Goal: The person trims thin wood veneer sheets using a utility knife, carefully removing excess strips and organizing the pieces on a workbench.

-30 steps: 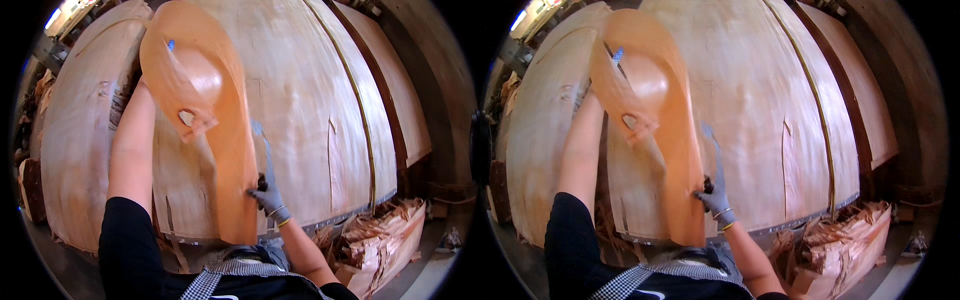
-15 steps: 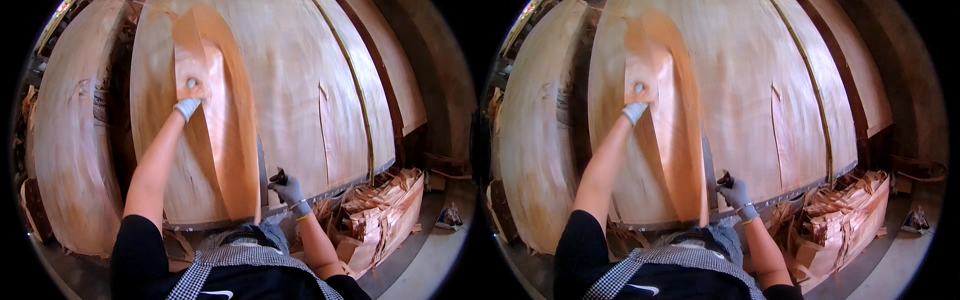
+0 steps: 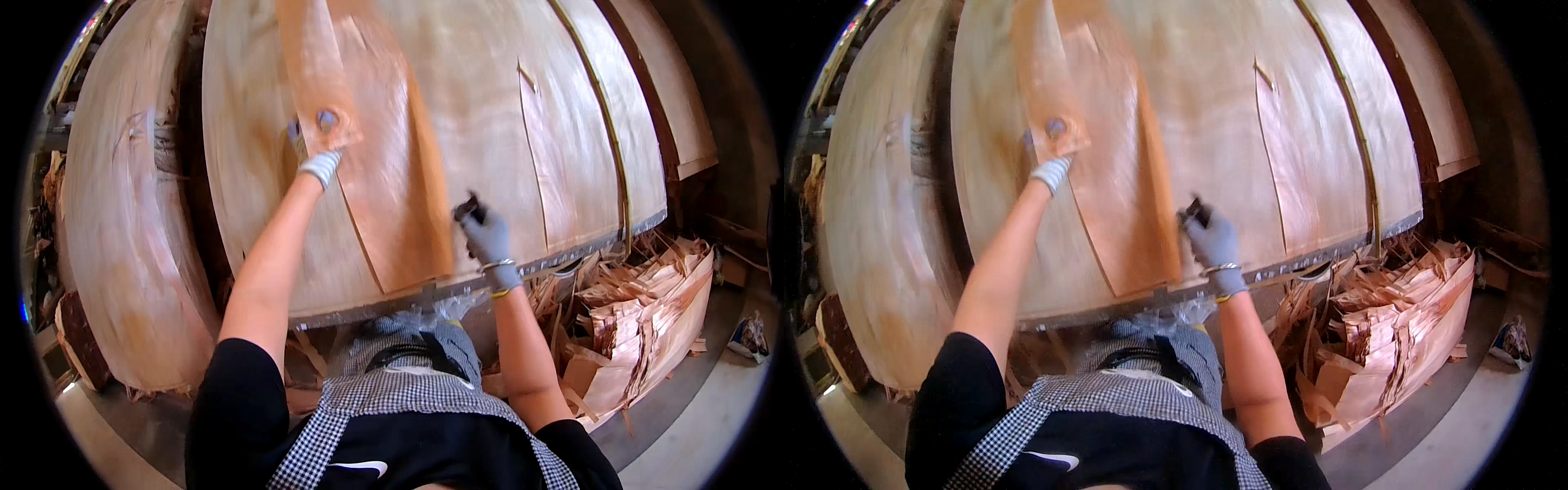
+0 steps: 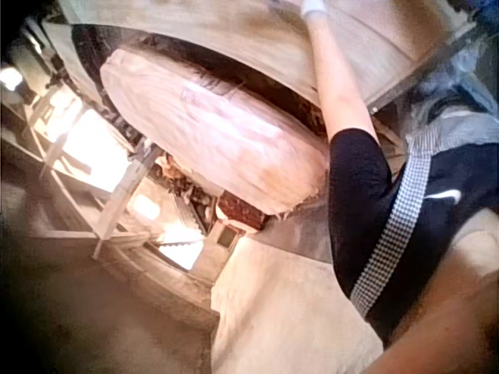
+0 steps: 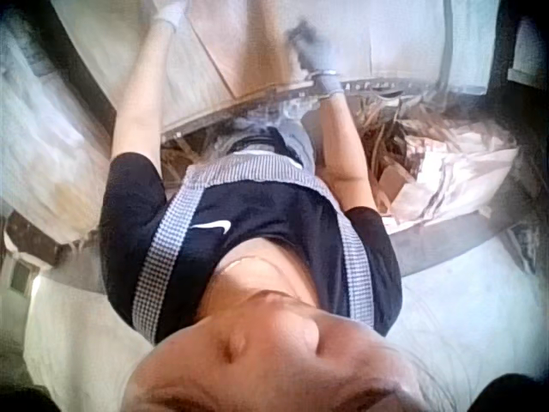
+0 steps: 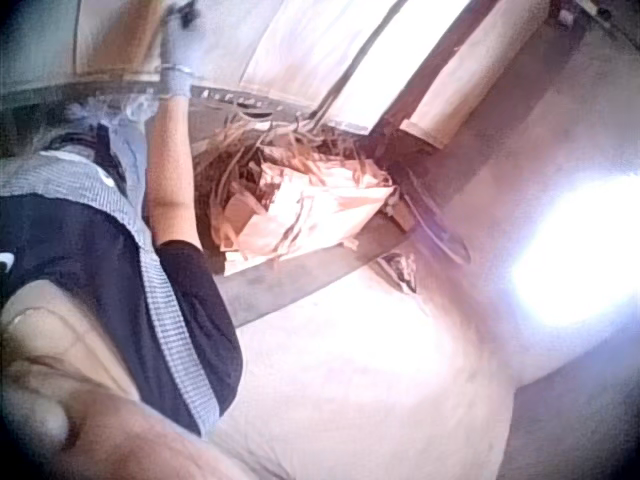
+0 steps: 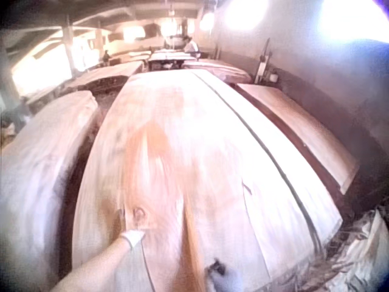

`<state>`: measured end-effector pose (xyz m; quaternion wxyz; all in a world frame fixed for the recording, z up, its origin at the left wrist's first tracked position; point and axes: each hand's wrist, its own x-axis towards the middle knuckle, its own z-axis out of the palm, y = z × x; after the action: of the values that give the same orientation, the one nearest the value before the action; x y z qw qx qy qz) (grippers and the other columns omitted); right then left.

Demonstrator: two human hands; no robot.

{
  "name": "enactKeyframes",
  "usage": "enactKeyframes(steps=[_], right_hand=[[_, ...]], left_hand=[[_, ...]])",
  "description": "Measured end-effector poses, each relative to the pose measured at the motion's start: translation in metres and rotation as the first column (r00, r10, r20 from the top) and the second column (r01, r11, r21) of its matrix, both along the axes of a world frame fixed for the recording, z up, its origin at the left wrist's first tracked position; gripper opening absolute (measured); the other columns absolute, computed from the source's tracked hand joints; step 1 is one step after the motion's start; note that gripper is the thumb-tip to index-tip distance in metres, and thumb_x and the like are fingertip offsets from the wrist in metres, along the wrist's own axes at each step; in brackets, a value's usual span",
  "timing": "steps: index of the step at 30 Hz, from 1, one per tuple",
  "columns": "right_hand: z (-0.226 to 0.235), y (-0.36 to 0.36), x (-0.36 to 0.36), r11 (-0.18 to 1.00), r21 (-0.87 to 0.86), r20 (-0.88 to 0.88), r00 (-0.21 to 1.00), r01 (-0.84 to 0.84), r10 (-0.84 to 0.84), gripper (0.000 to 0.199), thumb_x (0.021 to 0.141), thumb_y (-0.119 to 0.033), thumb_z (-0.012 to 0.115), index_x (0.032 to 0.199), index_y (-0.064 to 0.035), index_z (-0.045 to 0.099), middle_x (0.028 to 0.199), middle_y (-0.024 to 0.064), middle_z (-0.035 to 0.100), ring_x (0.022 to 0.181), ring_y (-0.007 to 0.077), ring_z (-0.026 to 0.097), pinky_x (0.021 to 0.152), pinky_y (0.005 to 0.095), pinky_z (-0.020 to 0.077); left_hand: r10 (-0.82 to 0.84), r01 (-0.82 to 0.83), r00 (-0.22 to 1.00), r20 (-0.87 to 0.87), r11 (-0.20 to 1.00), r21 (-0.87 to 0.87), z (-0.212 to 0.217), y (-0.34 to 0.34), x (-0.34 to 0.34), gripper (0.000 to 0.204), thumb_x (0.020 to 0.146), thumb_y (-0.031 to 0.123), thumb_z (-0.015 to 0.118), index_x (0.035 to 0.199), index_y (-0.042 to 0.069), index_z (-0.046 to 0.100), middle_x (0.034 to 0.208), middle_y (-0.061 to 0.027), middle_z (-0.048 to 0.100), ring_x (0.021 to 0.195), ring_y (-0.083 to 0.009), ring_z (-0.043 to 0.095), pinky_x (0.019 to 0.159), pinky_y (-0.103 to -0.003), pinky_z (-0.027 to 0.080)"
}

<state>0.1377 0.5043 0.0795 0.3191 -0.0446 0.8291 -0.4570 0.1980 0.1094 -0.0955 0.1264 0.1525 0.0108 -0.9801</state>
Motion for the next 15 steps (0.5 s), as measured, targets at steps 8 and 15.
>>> enactKeyframes(steps=[8, 15], right_hand=[[-0.001, 0.002, -0.021, 0.876, 0.386, -0.251, 0.881, -0.289, 0.401, 0.033, 0.071, -0.025, 0.070, 0.097, -0.0048, 0.066, 0.086, 0.0206, 0.065, 0.085, 0.0382, 0.061, 0.074, 0.0425, 0.0482], [-0.022, 0.045, -0.003, 0.934, 0.316, -0.206, 0.949, -0.167, 0.239, 0.032, 0.072, -0.026, 0.071, 0.095, -0.0041, 0.066, 0.085, 0.0206, 0.065, 0.082, 0.0376, 0.063, 0.073, 0.0433, 0.0489]], left_hand=[[0.181, 0.041, 0.968, 0.176, 0.577, -0.816, 0.067, 0.015, -0.049, 0.038, 0.084, 0.048, 0.056, 0.102, 0.015, 0.051, 0.106, -0.0024, 0.053, 0.110, -0.0267, 0.048, 0.099, -0.051, 0.032], [0.185, 0.209, 0.943, 0.275, 0.313, -0.927, 0.089, 0.059, -0.034, 0.035, 0.089, 0.043, 0.050, 0.109, 0.014, 0.051, 0.111, -0.0049, 0.055, 0.110, -0.0282, 0.052, 0.092, -0.056, 0.041]])
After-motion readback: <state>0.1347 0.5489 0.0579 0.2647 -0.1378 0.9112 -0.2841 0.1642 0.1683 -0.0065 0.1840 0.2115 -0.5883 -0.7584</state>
